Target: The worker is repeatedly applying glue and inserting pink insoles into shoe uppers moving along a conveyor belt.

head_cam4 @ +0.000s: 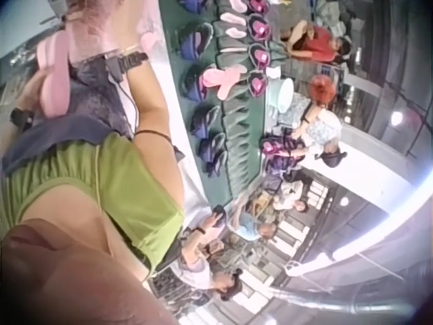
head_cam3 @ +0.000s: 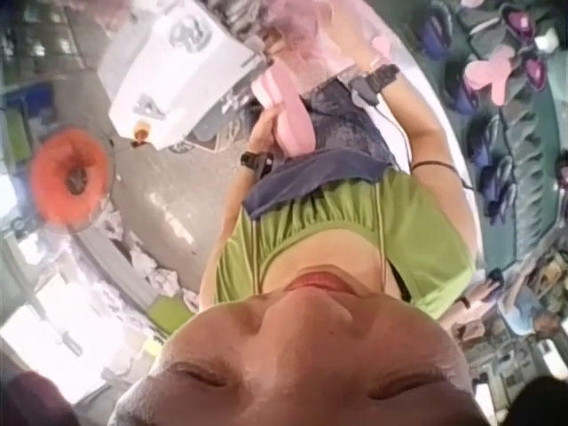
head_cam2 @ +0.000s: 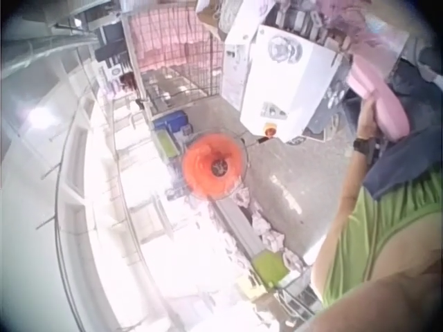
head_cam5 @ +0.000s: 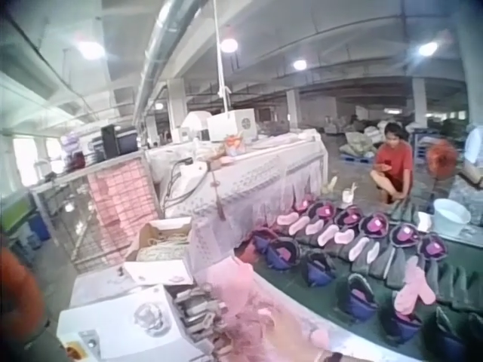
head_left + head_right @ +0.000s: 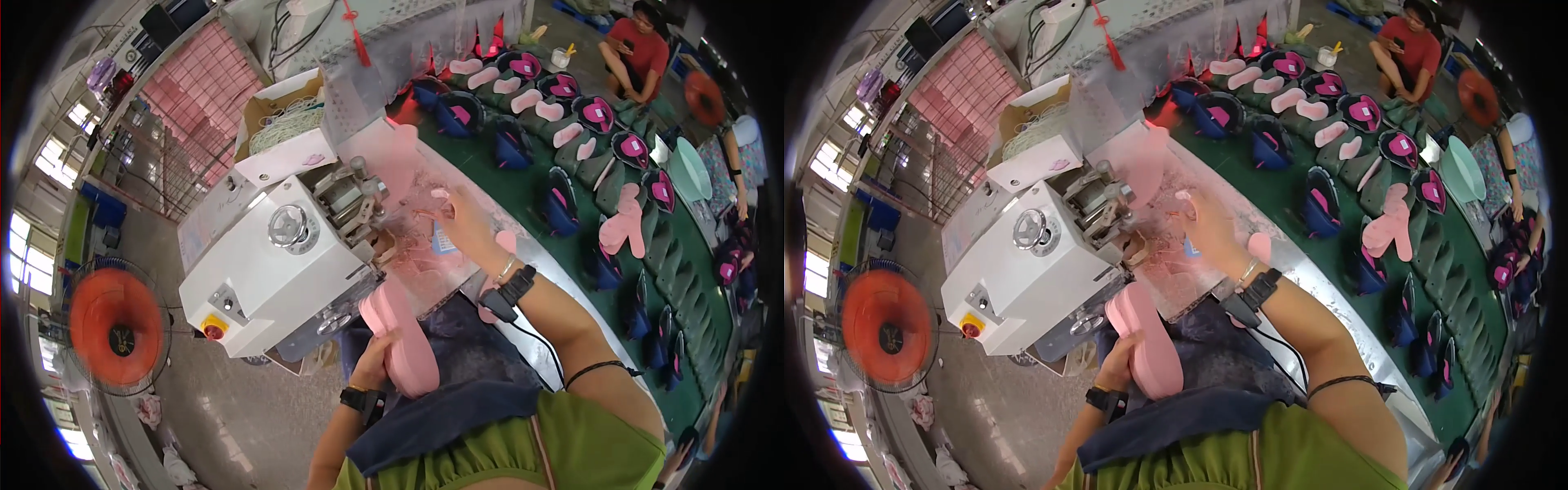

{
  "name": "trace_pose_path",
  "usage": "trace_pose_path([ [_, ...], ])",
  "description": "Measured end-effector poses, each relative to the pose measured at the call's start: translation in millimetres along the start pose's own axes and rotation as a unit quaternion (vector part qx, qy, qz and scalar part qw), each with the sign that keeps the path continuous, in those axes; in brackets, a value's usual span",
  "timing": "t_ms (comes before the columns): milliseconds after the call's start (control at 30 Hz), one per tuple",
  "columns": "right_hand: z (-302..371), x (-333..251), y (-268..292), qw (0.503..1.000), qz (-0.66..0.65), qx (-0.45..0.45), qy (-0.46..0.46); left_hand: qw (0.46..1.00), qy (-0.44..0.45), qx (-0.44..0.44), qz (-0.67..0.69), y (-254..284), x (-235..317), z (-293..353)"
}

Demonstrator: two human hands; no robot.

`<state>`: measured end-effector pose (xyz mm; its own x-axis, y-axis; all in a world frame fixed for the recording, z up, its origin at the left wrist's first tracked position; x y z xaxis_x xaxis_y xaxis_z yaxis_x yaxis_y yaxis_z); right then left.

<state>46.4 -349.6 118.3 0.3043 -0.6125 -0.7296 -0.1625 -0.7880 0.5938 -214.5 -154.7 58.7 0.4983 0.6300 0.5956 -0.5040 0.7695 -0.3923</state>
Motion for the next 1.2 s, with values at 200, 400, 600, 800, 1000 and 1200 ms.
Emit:
trace_pose_path([
  [200,-18.9,17.4,-39.0,0.999,-0.042,0.011,0.000,0.999,-0.021,0.030,-0.026,18.7,-12.9,-12.0],
  [400,-38.1,2.5,-120.2,0.966,-0.122,0.023,-0.225,0.999,-0.028,0.015,-0.010,41.0,-15.0,-16.0],
  [600,-82.4,26.8,-125.3,0.948,-0.184,0.148,-0.212,1.000,-0.012,0.006,0.008,19.7,-10.4,-7.5],
  [800,-56.7,137.5,31.4,0.911,-0.205,0.337,-0.124,0.998,0.045,0.025,-0.030,-5.5,-11.9,13.3],
  [1000,-17.9,300.7,236.0,0.855,-0.115,0.414,-0.289,0.991,0.095,0.046,-0.079,-11.8,-11.5,6.0],
  [1200,-12.1,385.5,320.1,0.856,0.058,0.442,-0.262,0.991,0.045,0.037,-0.119,-5.8,-20.7,-6.8],
])
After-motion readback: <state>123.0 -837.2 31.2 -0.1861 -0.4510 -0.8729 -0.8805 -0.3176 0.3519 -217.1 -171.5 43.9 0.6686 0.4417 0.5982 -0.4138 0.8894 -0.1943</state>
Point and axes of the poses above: each hand's wrist, its own z-axis away from the middle knuckle, its own y-axis out of the back of the hand, x = y × z, the point moved 3 cm from there along -z, towards the middle knuckle, and after that the axes turned 14 degrees about x, right-handed, at the moved point
